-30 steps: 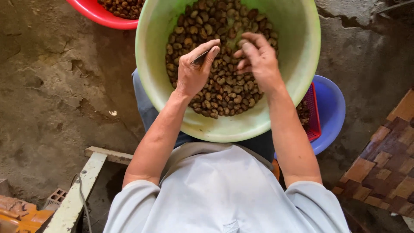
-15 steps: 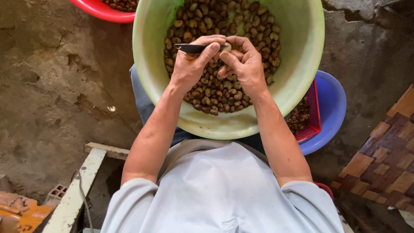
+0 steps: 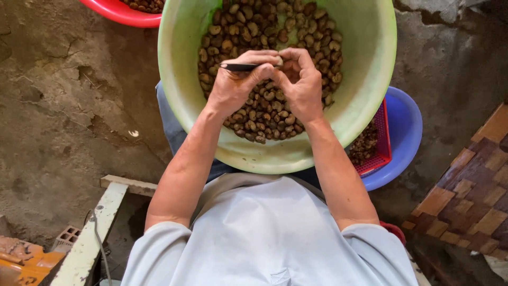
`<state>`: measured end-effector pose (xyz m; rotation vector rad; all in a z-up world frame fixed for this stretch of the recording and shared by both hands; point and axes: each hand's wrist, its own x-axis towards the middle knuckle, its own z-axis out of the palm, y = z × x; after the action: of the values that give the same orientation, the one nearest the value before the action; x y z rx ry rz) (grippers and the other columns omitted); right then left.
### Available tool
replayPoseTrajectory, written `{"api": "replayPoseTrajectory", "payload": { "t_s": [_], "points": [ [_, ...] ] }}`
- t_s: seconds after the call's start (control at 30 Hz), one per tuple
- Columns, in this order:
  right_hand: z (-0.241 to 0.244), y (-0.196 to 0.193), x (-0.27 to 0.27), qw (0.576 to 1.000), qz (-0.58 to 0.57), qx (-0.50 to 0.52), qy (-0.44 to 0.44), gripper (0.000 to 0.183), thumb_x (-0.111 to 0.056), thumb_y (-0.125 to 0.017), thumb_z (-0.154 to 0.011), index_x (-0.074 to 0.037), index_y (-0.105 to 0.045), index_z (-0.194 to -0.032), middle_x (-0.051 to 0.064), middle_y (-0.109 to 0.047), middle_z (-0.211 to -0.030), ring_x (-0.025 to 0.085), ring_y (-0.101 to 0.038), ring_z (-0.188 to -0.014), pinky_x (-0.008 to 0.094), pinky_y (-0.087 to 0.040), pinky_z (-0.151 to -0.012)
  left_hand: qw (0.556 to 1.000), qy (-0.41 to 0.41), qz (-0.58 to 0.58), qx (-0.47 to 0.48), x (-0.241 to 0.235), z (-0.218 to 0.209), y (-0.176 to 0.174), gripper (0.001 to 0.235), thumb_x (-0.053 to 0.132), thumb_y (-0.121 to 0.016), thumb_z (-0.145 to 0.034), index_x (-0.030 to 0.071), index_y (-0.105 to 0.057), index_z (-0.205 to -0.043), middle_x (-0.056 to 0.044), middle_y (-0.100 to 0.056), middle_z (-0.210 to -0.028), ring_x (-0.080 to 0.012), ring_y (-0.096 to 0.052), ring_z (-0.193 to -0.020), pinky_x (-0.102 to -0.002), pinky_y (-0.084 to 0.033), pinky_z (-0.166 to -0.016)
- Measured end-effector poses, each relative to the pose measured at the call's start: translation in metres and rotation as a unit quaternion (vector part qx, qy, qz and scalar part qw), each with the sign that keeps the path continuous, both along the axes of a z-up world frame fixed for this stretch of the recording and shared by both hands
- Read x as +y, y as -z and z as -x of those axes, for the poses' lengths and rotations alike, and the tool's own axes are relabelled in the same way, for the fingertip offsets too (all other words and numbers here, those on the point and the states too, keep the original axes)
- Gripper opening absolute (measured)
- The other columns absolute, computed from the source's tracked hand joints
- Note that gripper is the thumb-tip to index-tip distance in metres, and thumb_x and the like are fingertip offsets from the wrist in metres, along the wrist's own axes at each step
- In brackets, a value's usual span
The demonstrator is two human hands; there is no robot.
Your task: A person is manually scraping the skin off cashew nuts using a small hand-held blade.
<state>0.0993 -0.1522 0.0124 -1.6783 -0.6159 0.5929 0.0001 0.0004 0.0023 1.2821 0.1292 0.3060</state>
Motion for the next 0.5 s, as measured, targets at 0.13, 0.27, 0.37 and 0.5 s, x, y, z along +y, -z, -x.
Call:
{"api": "replayPoseTrajectory", "payload": {
  "t_s": [0.13, 0.27, 0.37, 0.5],
  "points": [
    [0.001, 0.002, 0.001, 0.999, 0.023, -0.047, 0.001, 0.033, -0.033, -0.074, -0.102, -0.009, -0.059, -0.12, 0.0, -0.066, -0.093, 0.007, -0.061, -0.081, 0.025, -0.055, -0.073, 0.995, 0.004, -0.098, 0.011, 0.001, 0.003, -0.004, 0.029, 0.031, -0.056, -0.113, 0.012, -0.064, -0.133, -0.011, -0.06, -0.14, -0.0346, -0.057, -0.14, -0.053, -0.055, -0.124],
    [0.003, 0.004, 0.0, 0.996, 0.045, -0.071, 0.003, 0.032, -0.03, -0.074, -0.101, -0.009, -0.059, -0.121, 0.003, -0.071, -0.097, 0.011, -0.067, -0.082, 0.026, -0.06, -0.077, 0.999, -0.013, -0.013, 0.048, -0.001, -0.001, 0.002, 0.026, 0.027, -0.065, -0.106, 0.011, -0.071, -0.125, -0.011, -0.07, -0.129, -0.0275, -0.066, -0.127, -0.041, -0.06, -0.111],
    [0.005, 0.007, -0.002, 0.994, 0.071, -0.078, 0.014, 0.034, -0.035, -0.073, -0.101, -0.011, -0.06, -0.12, 0.001, -0.07, -0.095, 0.01, -0.063, -0.078, 0.026, -0.056, -0.072, 0.999, -0.024, 0.006, 0.044, -0.005, -0.002, 0.013, 0.021, 0.018, -0.067, -0.105, 0.008, -0.074, -0.122, -0.012, -0.072, -0.128, -0.0233, -0.067, -0.125, -0.036, -0.059, -0.109],
    [0.007, 0.009, -0.003, 0.996, 0.063, -0.055, 0.017, 0.034, -0.03, -0.074, -0.1, -0.01, -0.058, -0.122, 0.002, -0.071, -0.099, 0.01, -0.065, -0.081, 0.026, -0.057, -0.075, 0.998, -0.034, 0.009, 0.053, -0.005, -0.001, 0.009, 0.021, 0.023, -0.067, -0.105, 0.009, -0.076, -0.119, -0.01, -0.074, -0.126, -0.0223, -0.069, -0.123, -0.036, -0.058, -0.111]
  ]
}}
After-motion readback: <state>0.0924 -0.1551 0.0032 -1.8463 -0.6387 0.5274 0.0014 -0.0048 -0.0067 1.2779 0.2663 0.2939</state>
